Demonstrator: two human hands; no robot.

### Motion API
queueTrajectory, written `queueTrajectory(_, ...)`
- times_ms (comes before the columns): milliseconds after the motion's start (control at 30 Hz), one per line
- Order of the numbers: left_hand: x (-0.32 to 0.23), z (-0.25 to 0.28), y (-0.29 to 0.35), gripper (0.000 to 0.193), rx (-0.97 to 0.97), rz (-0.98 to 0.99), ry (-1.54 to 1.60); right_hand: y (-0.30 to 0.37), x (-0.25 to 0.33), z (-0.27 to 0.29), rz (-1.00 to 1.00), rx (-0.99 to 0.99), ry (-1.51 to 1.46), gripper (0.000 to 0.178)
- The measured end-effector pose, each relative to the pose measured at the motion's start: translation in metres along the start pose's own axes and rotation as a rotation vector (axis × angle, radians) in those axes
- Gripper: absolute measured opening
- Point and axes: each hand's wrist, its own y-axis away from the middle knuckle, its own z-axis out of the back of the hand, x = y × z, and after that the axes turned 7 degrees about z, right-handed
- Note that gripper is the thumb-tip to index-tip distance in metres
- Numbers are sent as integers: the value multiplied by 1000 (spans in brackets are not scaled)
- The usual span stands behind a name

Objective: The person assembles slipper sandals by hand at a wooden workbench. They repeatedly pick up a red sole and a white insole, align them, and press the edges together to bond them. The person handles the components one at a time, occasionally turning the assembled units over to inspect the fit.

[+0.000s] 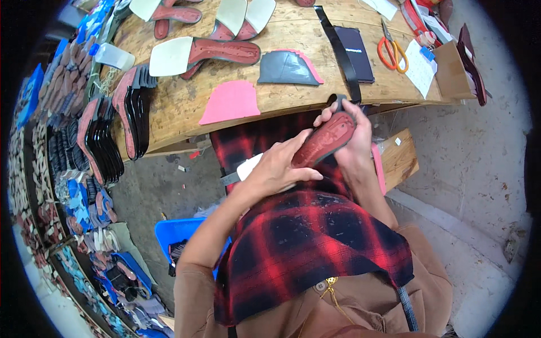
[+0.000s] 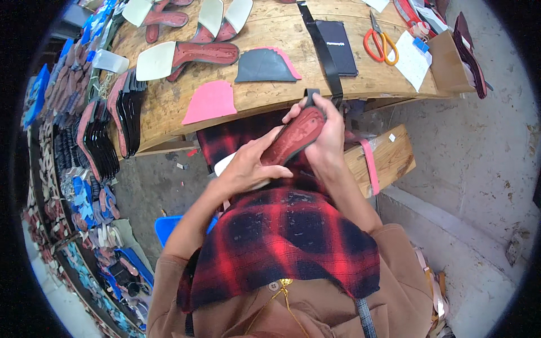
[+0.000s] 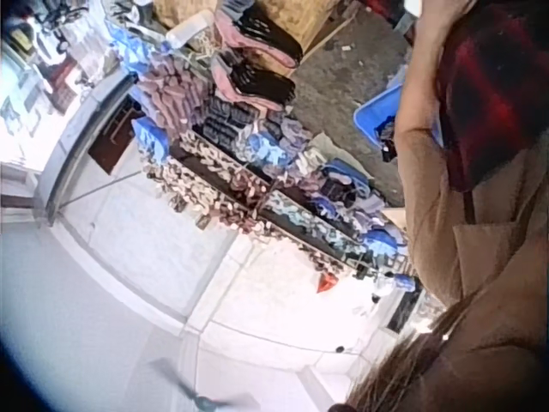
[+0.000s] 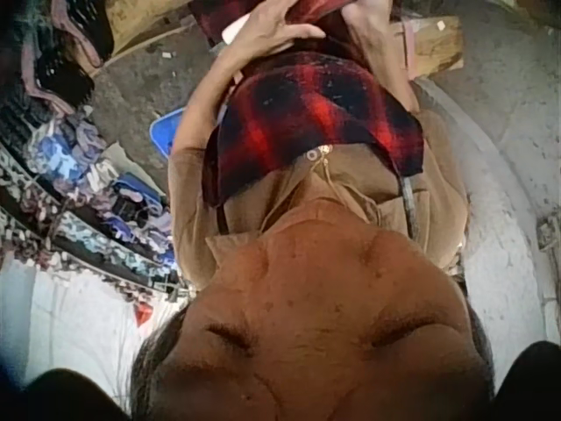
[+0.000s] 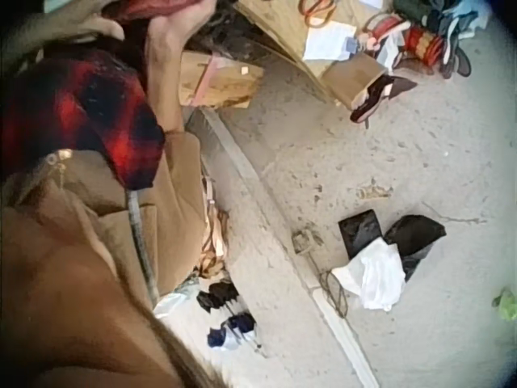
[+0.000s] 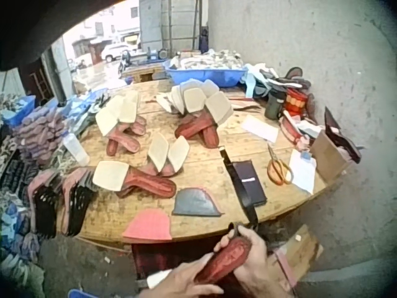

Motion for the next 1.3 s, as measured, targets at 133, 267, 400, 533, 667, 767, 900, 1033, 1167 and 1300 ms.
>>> queueTrajectory(133, -4, 53, -7, 42, 537, 363, 359, -4, 11, 0, -41, 252, -19, 31)
queueTrajectory(267, 7, 33, 2, 33, 308, -20, -7, -8, 8, 2, -108, 331, -136, 32)
queueTrajectory(400, 2, 41, 20, 31, 125, 125, -292, 3, 13, -9, -103, 292, -73, 33)
queueTrajectory(533, 18, 65, 21, 32, 455, 457, 256, 20, 23, -38, -25, 394, 189, 32)
queueTrajectory(667, 1, 52, 10, 64, 49, -134, -216, 16, 15, -60, 167, 141, 328, 32)
queueTrajectory(767, -63, 46, -6, 103, -276, -54, -98, 17, 0, -86, 312, 194, 526, 42)
queueTrajectory(900, -54, 48, -8, 84, -315, -224, 166, -4, 25, -92, 127, 343, 460, 42)
queueTrajectory(1033, -55, 51, 13, 92, 142, 155, 835, -19, 30, -70, 156, 318, 553, 29)
queueTrajectory(1167, -45, 44, 21, 88, -4, 15, 582, -11, 43, -60, 186, 269, 573, 31)
queueTrajectory(1300, -35, 61, 13, 68, -440, -206, -82, 28, 47, -52, 207, 236, 463, 34)
